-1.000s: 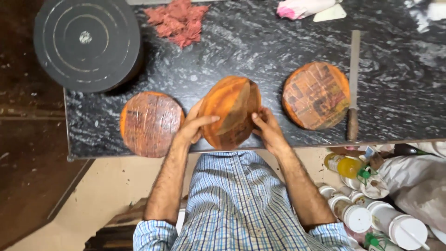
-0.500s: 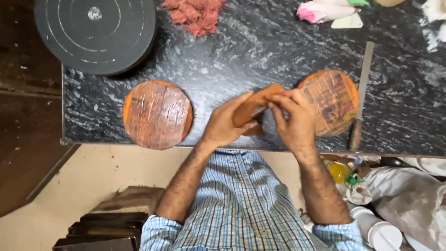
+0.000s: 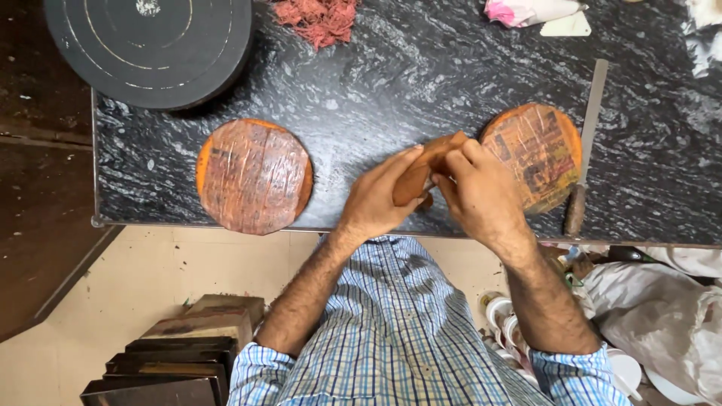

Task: The person places cake layers on a counter, peels paper from them, and trims the tops with a knife. They then apply frosting to the layers using a spatula and stack them.

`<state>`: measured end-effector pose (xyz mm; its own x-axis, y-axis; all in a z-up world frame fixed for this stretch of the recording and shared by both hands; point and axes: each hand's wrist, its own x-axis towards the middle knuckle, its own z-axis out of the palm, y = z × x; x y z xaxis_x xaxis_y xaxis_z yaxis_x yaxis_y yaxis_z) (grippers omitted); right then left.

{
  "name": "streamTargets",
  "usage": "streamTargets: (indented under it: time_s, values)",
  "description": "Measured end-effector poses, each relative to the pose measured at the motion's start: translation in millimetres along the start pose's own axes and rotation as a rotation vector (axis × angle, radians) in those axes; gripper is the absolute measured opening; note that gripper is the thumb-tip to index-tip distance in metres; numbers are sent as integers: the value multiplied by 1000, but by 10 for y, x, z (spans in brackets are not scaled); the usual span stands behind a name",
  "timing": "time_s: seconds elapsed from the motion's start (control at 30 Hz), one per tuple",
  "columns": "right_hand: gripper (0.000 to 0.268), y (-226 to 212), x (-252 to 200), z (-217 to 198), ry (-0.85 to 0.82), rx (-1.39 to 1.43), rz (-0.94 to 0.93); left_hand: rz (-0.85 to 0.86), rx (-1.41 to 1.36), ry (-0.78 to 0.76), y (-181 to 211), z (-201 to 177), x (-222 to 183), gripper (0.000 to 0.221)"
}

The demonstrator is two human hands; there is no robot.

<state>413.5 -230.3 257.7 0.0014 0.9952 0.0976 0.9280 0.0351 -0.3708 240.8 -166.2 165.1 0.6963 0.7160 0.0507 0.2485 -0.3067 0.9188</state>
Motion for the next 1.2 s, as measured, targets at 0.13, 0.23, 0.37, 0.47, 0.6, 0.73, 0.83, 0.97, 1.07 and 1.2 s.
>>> streamTargets:
  time_s: [0.13, 0.23, 0.37, 0.47, 0.6, 0.73, 0.83, 0.97, 1.07, 1.2]
  values:
    - [15, -42, -2, -109, -30, 76, 99, -16, 28, -25, 57, 43, 11, 78]
    - [13, -39, -21, -105, -69, -6, 162, 63, 104, 2, 95, 122, -26, 80]
    - [22, -7, -85, 24, -204, -149, 284, 140, 145, 90, 100, 234, -32, 77]
    - [26, 64, -180, 169, 12, -126, 81, 132, 136, 60, 94, 225, -28, 80]
    - [19, 135, -350, 400, 159, -15, 72, 31, 9, -89, 72, 13, 75, 99]
    - [21, 186, -648, 843, 179, -16, 145, 71, -92, -179, -74, -279, 181, 118]
    - [22, 403, -763, 1356, 66, -101, 278, 121, -135, -190, -238, -385, 253, 115]
    - [19, 812, -933, 1779, -23, 12, 330, -122, -353, -134, -537, -407, 259, 91]
    - [38, 953, -952, 1860, 189, 505, 560, -156, -547, 14, -832, -403, 296, 75]
    - [70, 1010, -661, 1865, 295, 1356, 671, -154, -863, 153, -1042, -255, 86, 83]
